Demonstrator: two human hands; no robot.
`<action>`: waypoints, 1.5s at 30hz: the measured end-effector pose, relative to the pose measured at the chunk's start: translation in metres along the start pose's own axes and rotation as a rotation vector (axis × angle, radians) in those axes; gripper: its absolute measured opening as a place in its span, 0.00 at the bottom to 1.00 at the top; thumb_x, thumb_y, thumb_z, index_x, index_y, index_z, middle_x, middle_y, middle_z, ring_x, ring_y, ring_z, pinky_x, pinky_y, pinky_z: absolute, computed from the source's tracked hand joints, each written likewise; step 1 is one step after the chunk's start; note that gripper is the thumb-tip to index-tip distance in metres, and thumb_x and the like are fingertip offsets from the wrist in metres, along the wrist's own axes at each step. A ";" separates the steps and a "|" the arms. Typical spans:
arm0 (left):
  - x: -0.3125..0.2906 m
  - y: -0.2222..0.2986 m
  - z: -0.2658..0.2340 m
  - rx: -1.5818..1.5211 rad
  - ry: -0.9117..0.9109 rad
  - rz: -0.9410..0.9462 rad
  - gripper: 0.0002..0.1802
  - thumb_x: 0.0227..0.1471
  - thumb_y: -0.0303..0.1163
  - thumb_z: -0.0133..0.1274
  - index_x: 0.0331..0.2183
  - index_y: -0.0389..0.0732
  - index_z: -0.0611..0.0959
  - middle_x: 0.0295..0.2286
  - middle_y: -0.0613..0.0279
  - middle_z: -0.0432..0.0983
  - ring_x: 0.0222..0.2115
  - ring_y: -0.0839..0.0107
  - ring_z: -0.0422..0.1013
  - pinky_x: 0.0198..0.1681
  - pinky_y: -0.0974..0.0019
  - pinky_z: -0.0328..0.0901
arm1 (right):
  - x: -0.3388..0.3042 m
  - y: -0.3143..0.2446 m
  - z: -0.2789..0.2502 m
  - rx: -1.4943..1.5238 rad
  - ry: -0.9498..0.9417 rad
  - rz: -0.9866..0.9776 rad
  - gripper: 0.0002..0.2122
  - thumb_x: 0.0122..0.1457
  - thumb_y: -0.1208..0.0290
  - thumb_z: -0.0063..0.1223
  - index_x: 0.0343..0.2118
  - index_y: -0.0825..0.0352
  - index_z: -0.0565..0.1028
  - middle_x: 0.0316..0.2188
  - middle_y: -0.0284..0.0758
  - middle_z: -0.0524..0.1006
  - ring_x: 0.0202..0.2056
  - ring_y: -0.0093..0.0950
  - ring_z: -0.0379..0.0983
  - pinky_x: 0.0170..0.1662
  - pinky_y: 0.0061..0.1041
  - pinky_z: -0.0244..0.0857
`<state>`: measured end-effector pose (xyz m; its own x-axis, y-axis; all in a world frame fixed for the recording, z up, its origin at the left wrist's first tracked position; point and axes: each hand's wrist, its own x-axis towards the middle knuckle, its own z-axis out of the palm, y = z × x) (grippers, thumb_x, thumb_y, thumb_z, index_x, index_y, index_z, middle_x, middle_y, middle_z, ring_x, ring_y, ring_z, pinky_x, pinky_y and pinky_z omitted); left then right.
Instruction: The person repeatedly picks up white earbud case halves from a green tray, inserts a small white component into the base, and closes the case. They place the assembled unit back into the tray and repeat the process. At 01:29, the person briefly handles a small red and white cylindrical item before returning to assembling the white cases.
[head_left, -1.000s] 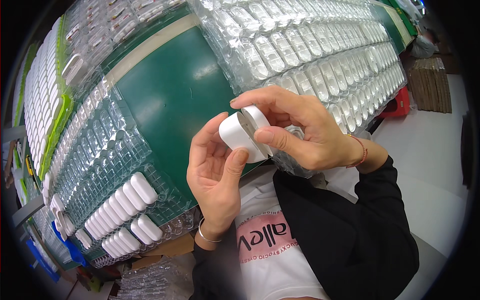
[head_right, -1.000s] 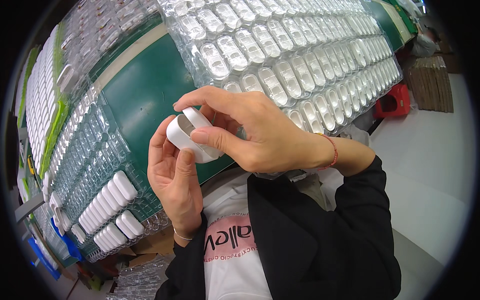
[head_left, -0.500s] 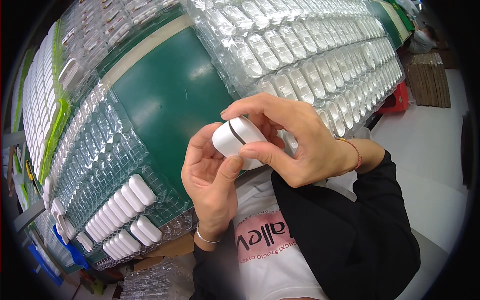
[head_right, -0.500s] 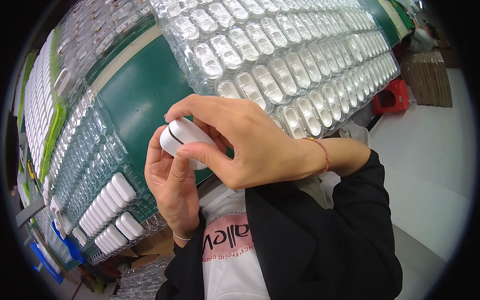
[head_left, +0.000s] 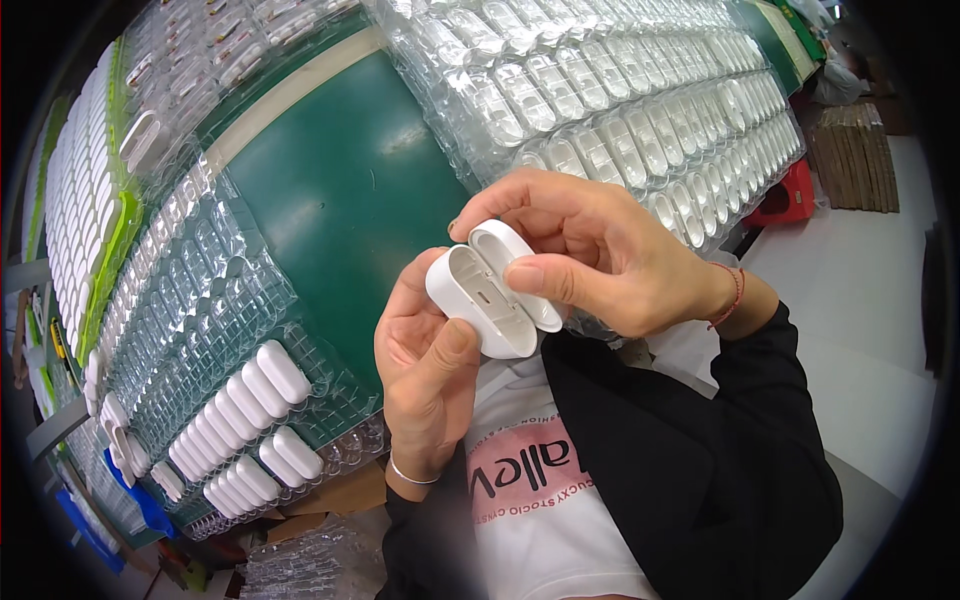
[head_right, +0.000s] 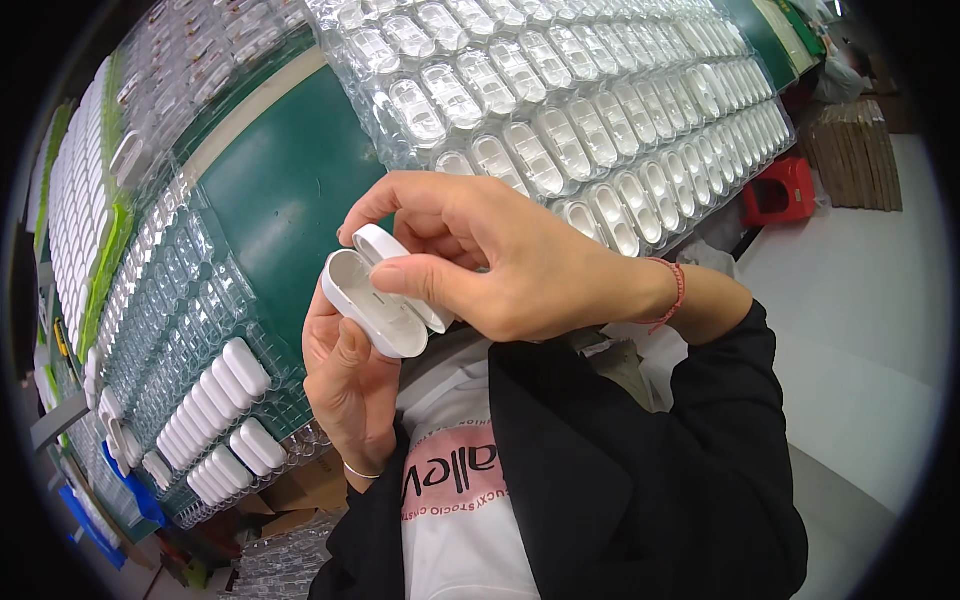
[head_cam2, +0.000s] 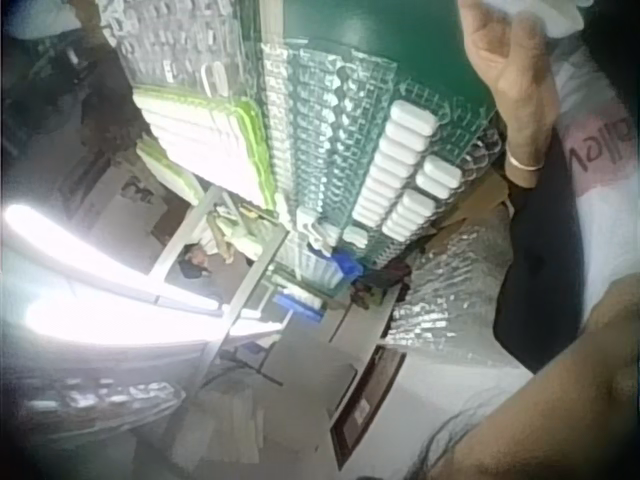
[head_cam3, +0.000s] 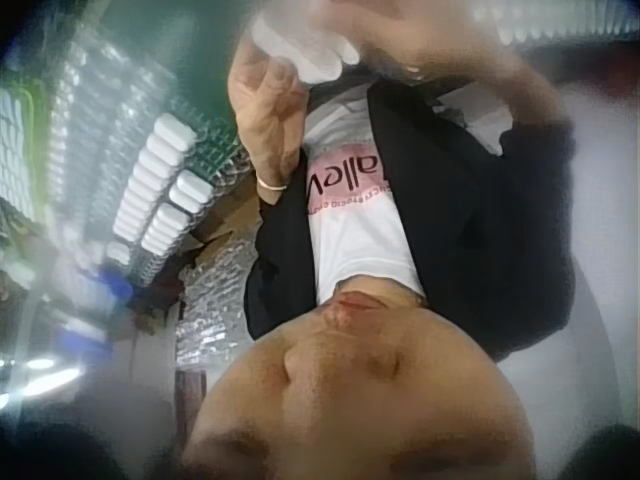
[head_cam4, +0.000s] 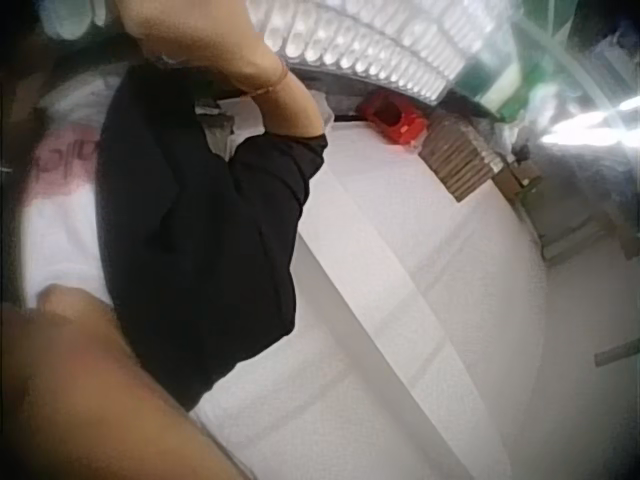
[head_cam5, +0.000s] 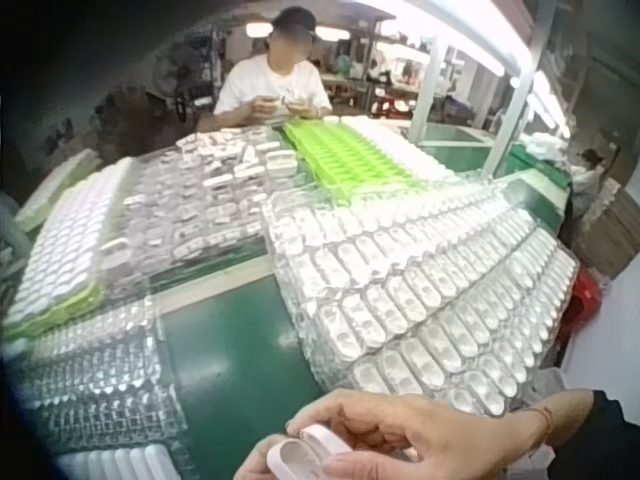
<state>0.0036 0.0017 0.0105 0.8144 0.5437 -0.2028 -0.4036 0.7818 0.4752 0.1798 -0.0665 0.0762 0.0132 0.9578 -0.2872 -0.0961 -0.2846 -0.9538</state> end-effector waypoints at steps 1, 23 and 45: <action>0.000 0.000 -0.002 0.005 -0.006 0.006 0.28 0.50 0.29 0.60 0.52 0.34 0.69 0.45 0.52 0.73 0.46 0.64 0.71 0.51 0.57 0.66 | 0.001 0.002 -0.001 0.006 -0.004 -0.001 0.16 0.61 0.76 0.47 0.52 0.70 0.66 0.40 0.37 0.75 0.41 0.19 0.71 0.45 0.20 0.66; -0.031 0.020 0.001 0.746 0.197 0.525 0.18 0.52 0.19 0.49 0.47 0.31 0.70 0.44 0.49 0.68 0.46 0.63 0.67 0.46 0.63 0.68 | 0.203 -0.070 -0.155 -1.084 0.575 -0.756 0.07 0.50 0.77 0.54 0.33 0.65 0.81 0.31 0.42 0.80 0.27 0.36 0.76 0.32 0.29 0.68; -0.062 0.086 -0.044 2.112 0.934 0.628 0.09 0.45 0.22 0.61 0.33 0.34 0.80 0.32 0.59 0.72 0.34 0.62 0.66 0.35 0.62 0.62 | 0.192 -0.068 -0.185 -1.403 0.422 -0.660 0.08 0.57 0.73 0.53 0.38 0.68 0.78 0.33 0.37 0.79 0.30 0.30 0.74 0.36 0.26 0.65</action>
<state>-0.1001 0.0486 0.0261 0.2460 0.9001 0.3596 0.8543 -0.3766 0.3583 0.3728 0.1288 0.0696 -0.0364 0.9106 0.4118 0.9786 0.1160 -0.1701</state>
